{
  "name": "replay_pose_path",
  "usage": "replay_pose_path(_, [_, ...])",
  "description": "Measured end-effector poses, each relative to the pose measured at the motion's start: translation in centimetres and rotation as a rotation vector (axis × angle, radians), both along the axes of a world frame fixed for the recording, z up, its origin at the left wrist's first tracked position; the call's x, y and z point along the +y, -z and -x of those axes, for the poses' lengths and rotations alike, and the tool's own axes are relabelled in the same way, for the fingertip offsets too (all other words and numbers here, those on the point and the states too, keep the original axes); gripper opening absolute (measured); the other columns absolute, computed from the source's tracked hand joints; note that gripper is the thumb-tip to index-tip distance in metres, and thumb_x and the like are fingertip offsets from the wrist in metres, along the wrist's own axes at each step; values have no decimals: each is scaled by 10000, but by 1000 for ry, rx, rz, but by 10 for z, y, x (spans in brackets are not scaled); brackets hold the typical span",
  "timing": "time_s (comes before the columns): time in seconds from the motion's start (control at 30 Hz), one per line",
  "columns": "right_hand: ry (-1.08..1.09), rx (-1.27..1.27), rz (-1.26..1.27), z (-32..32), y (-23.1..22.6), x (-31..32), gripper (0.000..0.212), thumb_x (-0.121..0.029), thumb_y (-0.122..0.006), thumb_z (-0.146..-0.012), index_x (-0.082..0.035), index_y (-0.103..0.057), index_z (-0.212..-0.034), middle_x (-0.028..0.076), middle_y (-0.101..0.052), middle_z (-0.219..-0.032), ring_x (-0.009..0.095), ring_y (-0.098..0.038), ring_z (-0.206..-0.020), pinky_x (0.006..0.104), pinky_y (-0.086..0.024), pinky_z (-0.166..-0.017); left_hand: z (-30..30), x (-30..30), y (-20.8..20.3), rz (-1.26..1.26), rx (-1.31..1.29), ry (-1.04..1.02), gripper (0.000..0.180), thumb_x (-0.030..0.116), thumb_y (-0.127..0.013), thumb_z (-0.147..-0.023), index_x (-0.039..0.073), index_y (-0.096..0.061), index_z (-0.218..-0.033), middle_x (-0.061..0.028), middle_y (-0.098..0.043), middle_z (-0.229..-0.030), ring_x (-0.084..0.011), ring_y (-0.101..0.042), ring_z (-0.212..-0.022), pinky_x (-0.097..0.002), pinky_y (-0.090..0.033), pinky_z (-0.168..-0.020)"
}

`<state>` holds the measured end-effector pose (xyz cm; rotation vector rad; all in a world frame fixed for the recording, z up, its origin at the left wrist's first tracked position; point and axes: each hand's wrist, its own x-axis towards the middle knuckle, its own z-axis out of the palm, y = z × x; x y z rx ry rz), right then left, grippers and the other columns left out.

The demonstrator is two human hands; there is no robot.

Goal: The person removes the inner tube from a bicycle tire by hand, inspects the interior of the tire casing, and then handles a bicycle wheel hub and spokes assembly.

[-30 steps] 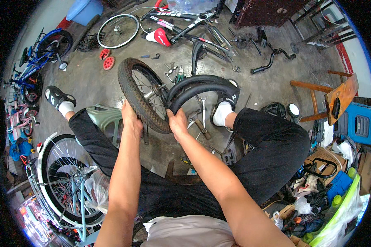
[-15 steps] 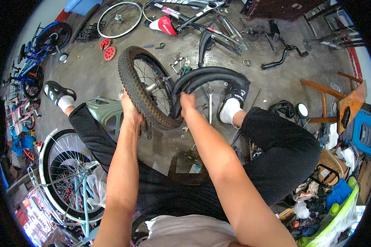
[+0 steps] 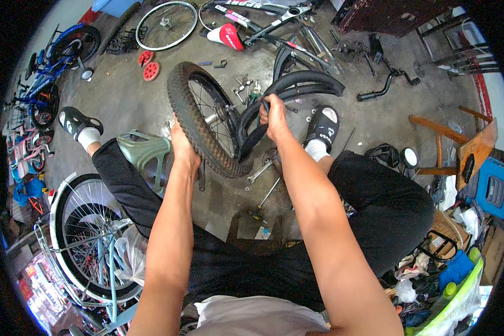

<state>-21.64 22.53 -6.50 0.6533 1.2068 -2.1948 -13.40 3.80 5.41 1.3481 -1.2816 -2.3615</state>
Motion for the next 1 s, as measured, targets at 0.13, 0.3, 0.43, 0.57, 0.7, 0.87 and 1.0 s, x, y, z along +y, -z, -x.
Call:
replay_pose_path(0.13, [34, 189, 156, -14, -45, -11, 245, -316, -476, -858, -87, -538, -799, -19, -371, -512, 107, -253, -390, 285, -182, -404, 6, 10, 6, 110, 19, 110, 535, 526, -426, -1027, 27, -613, -1070, -50, -643, -901, -176, -613, -753, -349, -505, -687])
replay_pose_path(0.3, [237, 335, 419, 72, -145, 37, 358, -399, -471, -883, -52, -555, -860, -30, -364, -525, 109, -345, -438, 268, -281, -440, -16, 9, 15, 166, 54, 204, 423, 462, -427, -1046, 99, -619, -945, 20, -573, -732, -113, -545, -597, -293, -455, -525])
replay_pose_path(0.43, [-71, 284, -113, 59, -170, 65, 336, -311, -761, -829, -66, -572, -961, 31, -573, -734, 150, -549, -576, 327, -485, -543, -13, 7, 6, 185, 105, 298, 543, 527, -407, -1032, 36, -636, -989, -32, -624, -787, -139, -586, -638, -311, -490, -590])
replay_pose_path(0.57, [-304, 255, -668, 52, -198, 101, 267, -152, -703, -849, -28, -575, -1048, 88, -654, -902, 227, -662, -758, 404, -565, -673, -18, -8, 39, 233, 94, 337, 639, 574, -399, -1018, -8, -662, -1021, -54, -670, -833, -150, -618, -680, -324, -524, -648])
replay_pose_path(0.7, [-172, 357, -724, 66, -237, 131, 205, -62, -599, -895, 18, -592, -1083, 97, -658, -890, 233, -648, -755, 446, -549, -655, -27, -11, 44, 209, 107, 308, 606, 583, -416, -1011, 24, -642, -949, -18, -611, -773, -141, -565, -650, -308, -488, -626])
replay_pose_path(0.87, [10, 471, -494, 72, -317, 148, 336, -92, -492, -987, 23, -497, -1303, 97, -610, -954, 199, -623, -744, 358, -585, -628, -35, -19, 57, 183, 103, 260, 603, 572, -405, -1019, 18, -642, -994, -29, -627, -835, -139, -572, -719, -308, -492, -694])
replay_pose_path(1.0, [75, 688, -885, 73, -309, 187, 369, -294, -541, -1004, -38, -585, -1266, 21, -597, -817, 121, -537, -622, 273, -402, -515, -30, -8, 57, 166, 165, 296, 610, 564, -399, -1024, 11, -656, -1013, -35, -651, -851, -144, -592, -719, -310, -506, -698])
